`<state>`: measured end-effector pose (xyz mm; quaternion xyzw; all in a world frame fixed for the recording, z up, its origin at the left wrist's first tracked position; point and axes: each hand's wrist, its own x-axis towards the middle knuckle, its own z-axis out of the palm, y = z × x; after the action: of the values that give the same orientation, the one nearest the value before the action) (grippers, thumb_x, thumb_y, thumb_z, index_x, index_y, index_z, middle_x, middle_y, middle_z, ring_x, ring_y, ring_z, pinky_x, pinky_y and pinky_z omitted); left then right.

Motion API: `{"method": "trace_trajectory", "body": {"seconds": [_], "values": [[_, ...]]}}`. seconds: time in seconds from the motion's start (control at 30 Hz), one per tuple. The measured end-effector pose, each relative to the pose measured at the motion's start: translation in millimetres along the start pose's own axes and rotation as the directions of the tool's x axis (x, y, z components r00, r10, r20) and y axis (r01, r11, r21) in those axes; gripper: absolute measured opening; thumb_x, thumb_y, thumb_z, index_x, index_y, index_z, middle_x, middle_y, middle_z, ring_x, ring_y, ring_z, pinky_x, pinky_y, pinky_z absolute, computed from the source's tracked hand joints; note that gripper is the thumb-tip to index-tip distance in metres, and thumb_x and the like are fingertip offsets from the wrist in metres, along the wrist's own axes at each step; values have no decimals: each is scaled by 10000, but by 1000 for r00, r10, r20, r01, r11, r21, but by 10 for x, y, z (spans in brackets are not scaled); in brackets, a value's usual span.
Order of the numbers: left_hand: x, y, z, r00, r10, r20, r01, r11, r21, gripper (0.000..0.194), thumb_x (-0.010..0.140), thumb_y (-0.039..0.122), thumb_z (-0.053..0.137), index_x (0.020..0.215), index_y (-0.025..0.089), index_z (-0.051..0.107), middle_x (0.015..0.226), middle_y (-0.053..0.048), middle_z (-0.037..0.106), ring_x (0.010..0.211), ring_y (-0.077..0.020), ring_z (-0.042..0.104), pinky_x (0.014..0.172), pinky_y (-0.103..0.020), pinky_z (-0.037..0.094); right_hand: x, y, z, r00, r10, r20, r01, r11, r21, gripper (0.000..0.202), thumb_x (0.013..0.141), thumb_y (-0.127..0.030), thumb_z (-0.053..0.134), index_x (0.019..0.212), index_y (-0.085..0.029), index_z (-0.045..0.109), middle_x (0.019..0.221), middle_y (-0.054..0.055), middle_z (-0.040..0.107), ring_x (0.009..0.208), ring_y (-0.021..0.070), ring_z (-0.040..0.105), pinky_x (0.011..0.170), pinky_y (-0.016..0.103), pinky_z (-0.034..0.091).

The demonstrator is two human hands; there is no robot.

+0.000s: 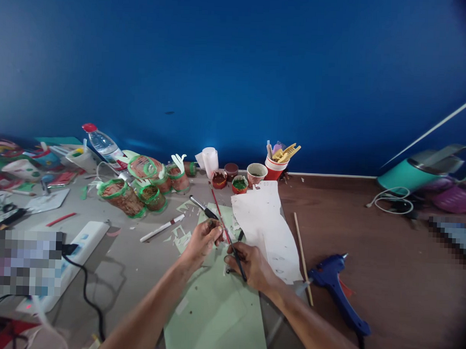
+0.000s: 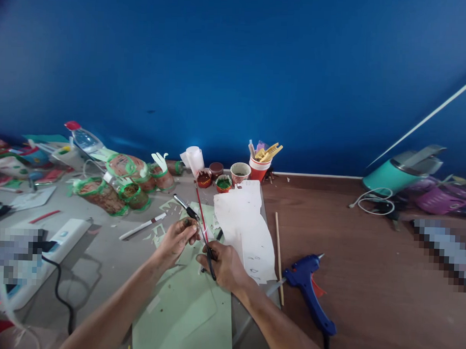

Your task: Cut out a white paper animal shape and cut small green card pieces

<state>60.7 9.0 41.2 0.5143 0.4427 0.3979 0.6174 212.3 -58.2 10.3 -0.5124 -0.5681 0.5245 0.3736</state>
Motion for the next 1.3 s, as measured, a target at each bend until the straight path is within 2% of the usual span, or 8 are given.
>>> {"method": "trace_trajectory", "body": {"seconds": [0.2,0.43,0.7,0.9,1.3], "values": [[23,-52,-40,1000,13,1,-13,999,-33,236,749,364,629,682,158,536,560,30,514,515,-87,447,518,-222,346,5,-28,-17,1000,0,11,0,1000,-4,265,800,-410,612,793,-145,596,572,-42,411,524,86,365,448,197,280],[76,-163,-110,999,48,-7,-49,990,-129,239,751,361,631,667,160,532,557,51,496,468,-62,414,556,-232,378,19,-42,2,998,58,2,-58,992,111,264,734,-365,678,850,-150,577,573,-55,429,508,82,381,467,207,311],[28,-72,-43,1000,1,16,1,994,-105,244,723,372,652,696,157,542,572,44,517,482,-66,425,551,-230,369,22,-57,-3,998,64,13,-65,995,71,175,743,-289,633,836,-153,574,567,-61,399,507,83,366,468,207,297],[19,-66,-21,1000,-2,26,4,997,-74,252,715,381,650,680,156,541,559,35,514,501,-78,437,530,-228,342,19,-50,-13,999,44,-3,-44,999,0,173,756,-315,630,828,-163,593,572,-52,414,522,90,373,474,203,298],[12,-47,10,998,-15,54,18,998,-68,278,705,400,651,650,159,523,537,39,488,503,-81,438,515,-224,322,28,-54,-14,1000,-3,-8,3,1000,-6,214,760,-366,647,791,-162,590,564,-49,420,504,86,373,454,197,297]]}}
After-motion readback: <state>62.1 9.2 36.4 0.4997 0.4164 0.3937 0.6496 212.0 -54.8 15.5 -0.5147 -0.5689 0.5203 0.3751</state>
